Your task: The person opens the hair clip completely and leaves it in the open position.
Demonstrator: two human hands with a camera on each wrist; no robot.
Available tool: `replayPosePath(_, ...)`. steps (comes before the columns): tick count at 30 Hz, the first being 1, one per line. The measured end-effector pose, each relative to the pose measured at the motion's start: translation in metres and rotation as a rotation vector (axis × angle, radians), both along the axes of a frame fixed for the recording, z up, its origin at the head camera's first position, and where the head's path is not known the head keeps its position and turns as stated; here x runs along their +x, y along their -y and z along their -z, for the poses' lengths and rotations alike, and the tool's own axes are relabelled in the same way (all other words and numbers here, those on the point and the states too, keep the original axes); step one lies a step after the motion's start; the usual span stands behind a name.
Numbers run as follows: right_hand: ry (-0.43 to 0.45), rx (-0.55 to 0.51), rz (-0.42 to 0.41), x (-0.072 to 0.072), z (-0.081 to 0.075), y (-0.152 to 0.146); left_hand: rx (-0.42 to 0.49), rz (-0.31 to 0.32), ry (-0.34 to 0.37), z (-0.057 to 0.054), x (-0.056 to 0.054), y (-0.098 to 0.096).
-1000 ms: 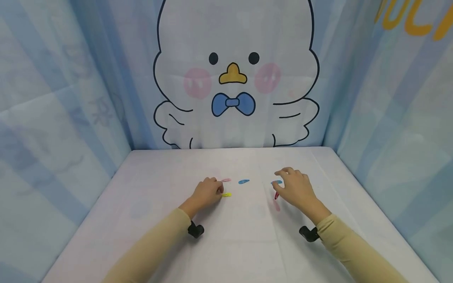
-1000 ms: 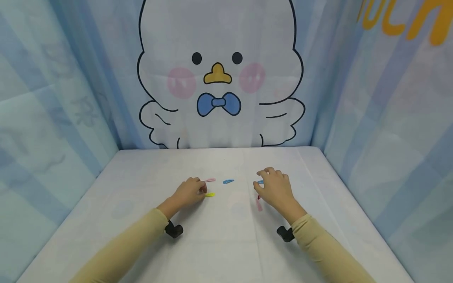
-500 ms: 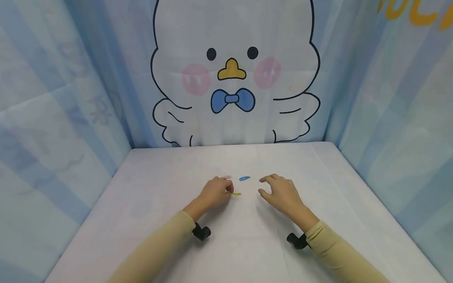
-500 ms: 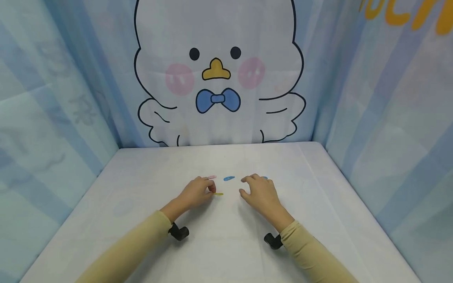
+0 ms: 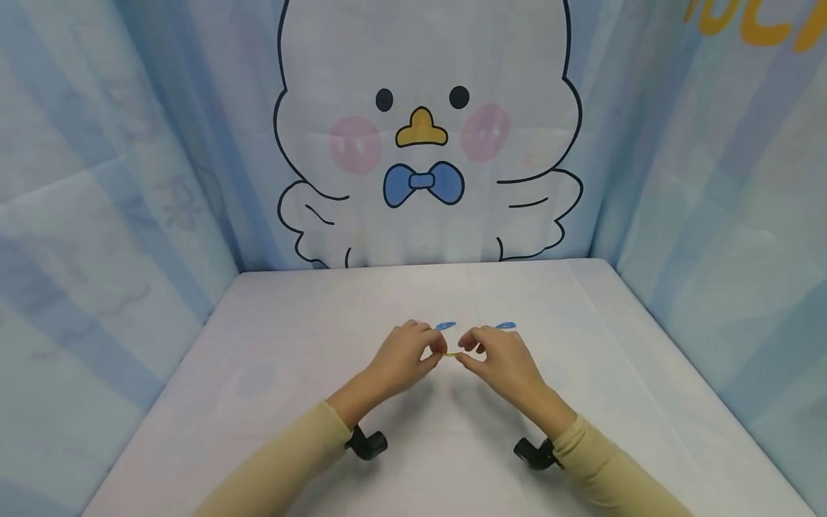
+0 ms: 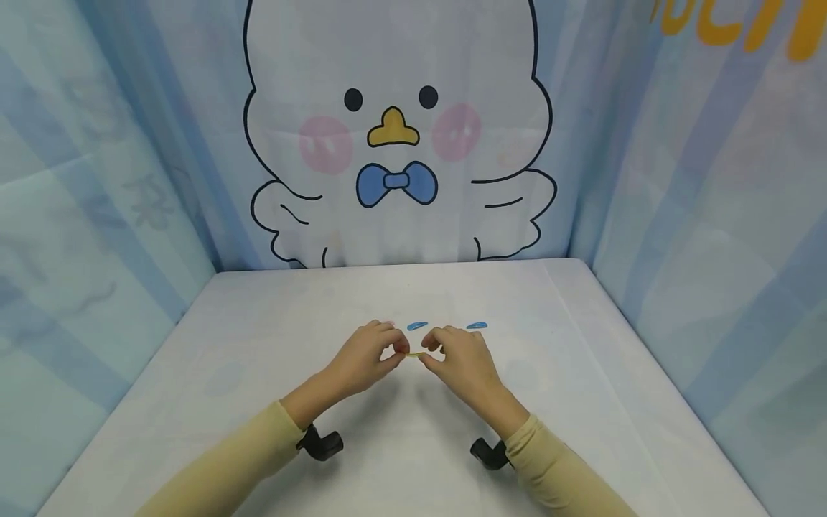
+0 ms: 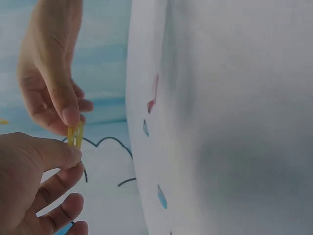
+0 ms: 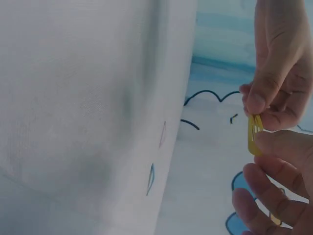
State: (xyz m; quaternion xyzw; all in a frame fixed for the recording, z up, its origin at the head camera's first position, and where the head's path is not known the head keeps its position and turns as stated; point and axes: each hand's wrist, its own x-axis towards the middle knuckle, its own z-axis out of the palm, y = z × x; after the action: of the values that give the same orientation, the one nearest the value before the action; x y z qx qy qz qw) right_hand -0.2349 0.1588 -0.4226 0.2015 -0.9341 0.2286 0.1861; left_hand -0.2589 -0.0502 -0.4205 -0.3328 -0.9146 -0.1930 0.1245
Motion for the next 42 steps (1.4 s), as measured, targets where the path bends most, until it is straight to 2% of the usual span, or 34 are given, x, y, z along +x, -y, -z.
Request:
replayPosePath(6,-0.097,-0.055,-0.039,0.003,-0.008,0.001,0.112,0.031,-0.053,-0.009,0.01,0.003)
replayPosePath(13,-0.233,-0.116,-0.046,0.008,-0.014,0.0,0.23,-0.025,-0.133,-0.018,0.016,0.004)
replayPosePath(17,-0.304,-0.149,-0.047,0.01,-0.019,0.0,0.289,-0.033,-0.197,-0.022,0.019,0.004)
replayPosePath(26,-0.413,-0.226,-0.058,0.017,-0.032,-0.001,0.434,-0.011,-0.301,-0.03,0.026,0.0)
replayPosePath(35,-0.522,-0.262,-0.108,0.019,-0.038,0.002,0.525,0.019,-0.358,-0.038,0.029,0.0)
replayPosePath(42,-0.528,-0.302,-0.168,0.022,-0.041,0.005,0.584,0.021,-0.38,-0.039,0.03,0.001)
